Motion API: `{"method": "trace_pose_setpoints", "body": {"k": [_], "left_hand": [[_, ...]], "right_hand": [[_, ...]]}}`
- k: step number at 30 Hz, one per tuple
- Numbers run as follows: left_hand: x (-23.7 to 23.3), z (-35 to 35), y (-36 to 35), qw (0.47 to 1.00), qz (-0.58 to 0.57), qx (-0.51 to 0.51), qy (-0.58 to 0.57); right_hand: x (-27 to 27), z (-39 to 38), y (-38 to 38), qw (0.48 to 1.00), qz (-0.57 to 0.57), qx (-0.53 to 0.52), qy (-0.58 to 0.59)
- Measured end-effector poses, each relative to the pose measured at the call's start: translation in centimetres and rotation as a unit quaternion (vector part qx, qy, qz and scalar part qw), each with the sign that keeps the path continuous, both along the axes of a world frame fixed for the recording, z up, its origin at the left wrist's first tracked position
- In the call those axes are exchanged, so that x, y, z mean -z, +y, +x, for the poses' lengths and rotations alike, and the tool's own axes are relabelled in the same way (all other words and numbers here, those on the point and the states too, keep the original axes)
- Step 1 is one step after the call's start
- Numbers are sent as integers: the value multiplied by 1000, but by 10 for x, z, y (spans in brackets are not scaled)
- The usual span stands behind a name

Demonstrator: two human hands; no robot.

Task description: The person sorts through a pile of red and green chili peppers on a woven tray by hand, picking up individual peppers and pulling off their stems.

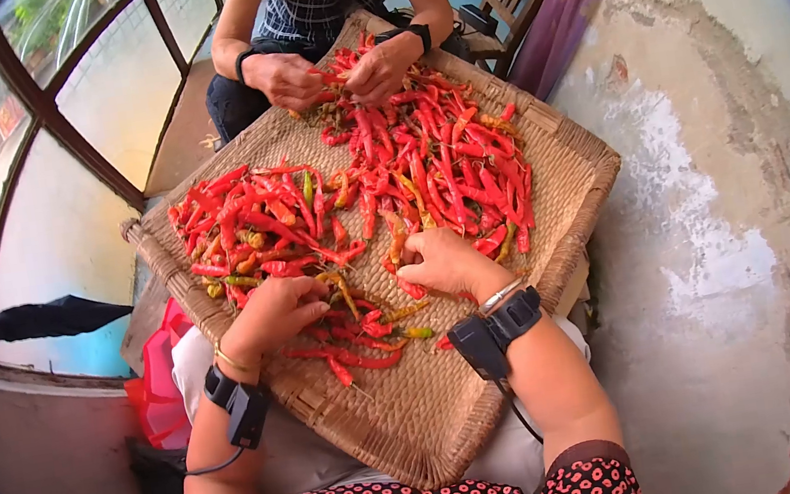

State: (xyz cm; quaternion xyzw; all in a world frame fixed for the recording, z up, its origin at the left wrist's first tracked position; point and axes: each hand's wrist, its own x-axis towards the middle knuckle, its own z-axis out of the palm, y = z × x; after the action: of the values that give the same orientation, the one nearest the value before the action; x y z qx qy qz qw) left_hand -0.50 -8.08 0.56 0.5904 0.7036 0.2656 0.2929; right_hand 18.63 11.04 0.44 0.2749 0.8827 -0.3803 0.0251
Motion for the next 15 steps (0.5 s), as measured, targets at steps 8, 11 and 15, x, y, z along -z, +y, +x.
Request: {"method": "trace_pose_setpoints", "body": {"k": [8, 11, 15], "left_hand": [[-25, 28, 14, 984, -34, -37, -172], [-44, 43, 37, 999, 18, 35, -24], [-41, 44, 71, 999, 10, 44, 21]], "right_hand": [[-14, 3, 0, 996, -8, 10, 93], [-13, -2, -3, 992, -4, -20, 128], [-12, 1, -3, 992, 54, -12, 114]]}}
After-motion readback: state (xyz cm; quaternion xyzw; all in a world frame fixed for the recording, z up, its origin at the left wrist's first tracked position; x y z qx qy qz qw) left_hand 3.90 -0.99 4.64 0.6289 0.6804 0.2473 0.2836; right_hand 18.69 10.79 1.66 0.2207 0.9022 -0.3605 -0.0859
